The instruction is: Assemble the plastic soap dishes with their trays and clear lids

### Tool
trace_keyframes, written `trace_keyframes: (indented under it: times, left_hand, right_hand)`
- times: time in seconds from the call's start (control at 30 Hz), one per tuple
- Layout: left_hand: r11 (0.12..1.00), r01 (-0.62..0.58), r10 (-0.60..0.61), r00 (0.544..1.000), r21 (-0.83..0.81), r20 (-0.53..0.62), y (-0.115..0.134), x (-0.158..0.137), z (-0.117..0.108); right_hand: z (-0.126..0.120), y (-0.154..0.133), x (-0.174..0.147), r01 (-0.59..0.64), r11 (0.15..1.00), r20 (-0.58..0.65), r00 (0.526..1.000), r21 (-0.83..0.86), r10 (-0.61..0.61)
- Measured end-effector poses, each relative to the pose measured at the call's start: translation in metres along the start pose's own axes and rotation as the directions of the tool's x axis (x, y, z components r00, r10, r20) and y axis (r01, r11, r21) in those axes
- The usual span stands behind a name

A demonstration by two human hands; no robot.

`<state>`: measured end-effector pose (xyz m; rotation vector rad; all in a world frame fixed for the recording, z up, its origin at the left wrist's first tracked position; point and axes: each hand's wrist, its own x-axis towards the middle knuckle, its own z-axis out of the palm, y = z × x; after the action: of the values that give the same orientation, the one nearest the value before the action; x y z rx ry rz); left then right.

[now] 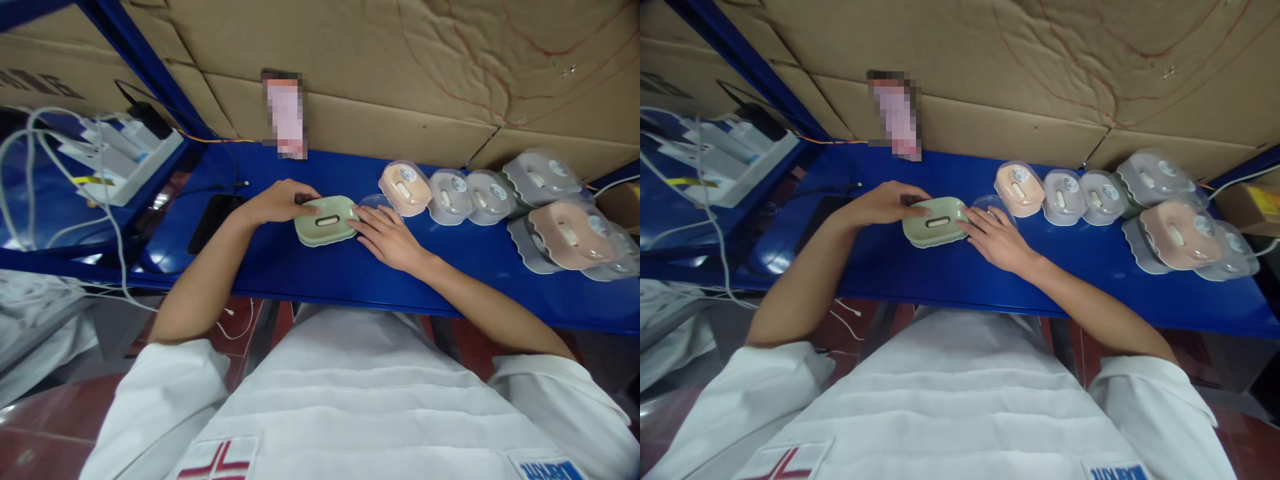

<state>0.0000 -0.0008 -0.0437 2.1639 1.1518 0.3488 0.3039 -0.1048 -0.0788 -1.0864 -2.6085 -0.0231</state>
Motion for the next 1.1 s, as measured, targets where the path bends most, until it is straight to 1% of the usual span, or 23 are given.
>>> trace_keyframes:
  times: [0.23,0.33,0.4,0.47,0.6,0.67,0.73,0.8,0.9,0.97,1.03,1.1]
  left_hand:
    - [0.994,-0.012,0.014,1.0,-0.113,0.016,0.003,0.001,0.006]
    - [0.993,-0.009,0.013,0.999,-0.119,0.036,0.004,0.001,0.006]
    - [0.995,-0.016,0.02,0.999,-0.1,0.044,0.003,0.002,0.008]
    - [0.998,-0.035,0.036,0.999,-0.045,0.029,0.001,0.004,0.012]
    - [0.986,-0.11,0.119,0.991,0.125,-0.067,-0.007,0.008,0.018]
    - [0.978,-0.155,0.167,0.983,0.138,-0.077,-0.008,0.006,0.016]
    - [0.975,-0.196,0.201,0.979,0.105,-0.035,-0.005,-0.001,0.01]
    - [0.971,-0.225,0.223,0.974,0.08,0.037,0.002,-0.01,0.003]
    - [0.962,-0.246,0.225,0.961,0.122,0.158,0.013,-0.024,-0.001]
    - [0.957,-0.239,0.202,0.956,0.166,0.215,0.015,-0.028,-0.001]
    - [0.955,-0.228,0.179,0.954,0.191,0.242,0.013,-0.027,0.0]
    - [0.956,-0.224,0.174,0.953,0.191,0.249,0.009,-0.025,-0.001]
  right_hand:
    - [-0.002,0.002,0.001,0.0,1.0,-0.048,0.999,-0.006,-0.001]
    - [-0.002,0.001,0.002,0.002,1.0,-0.052,0.999,-0.019,-0.003]
    - [-0.002,0.0,0.002,0.009,1.0,-0.045,0.999,-0.017,-0.009]
    - [-0.001,-0.001,0.002,0.015,1.0,-0.024,1.0,0.001,-0.015]
    - [0.002,0.0,0.002,0.017,0.999,0.004,1.0,0.028,-0.017]
    - [0.001,0.001,0.002,0.018,1.0,0.0,1.0,0.021,-0.018]
    - [-0.002,-0.001,0.002,0.008,1.0,-0.004,1.0,0.005,-0.008]
    - [-0.009,-0.005,0.002,-0.038,0.999,-0.008,0.999,-0.025,0.037]
    - [-0.022,-0.012,-0.003,-0.186,0.978,0.01,0.982,-0.096,0.188]
    - [-0.03,-0.014,-0.008,-0.308,0.941,0.042,0.948,-0.138,0.316]
    - [-0.035,-0.011,-0.014,-0.408,0.9,0.073,0.904,-0.151,0.422]
    - [-0.037,-0.004,-0.018,-0.461,0.881,0.086,0.878,-0.106,0.47]
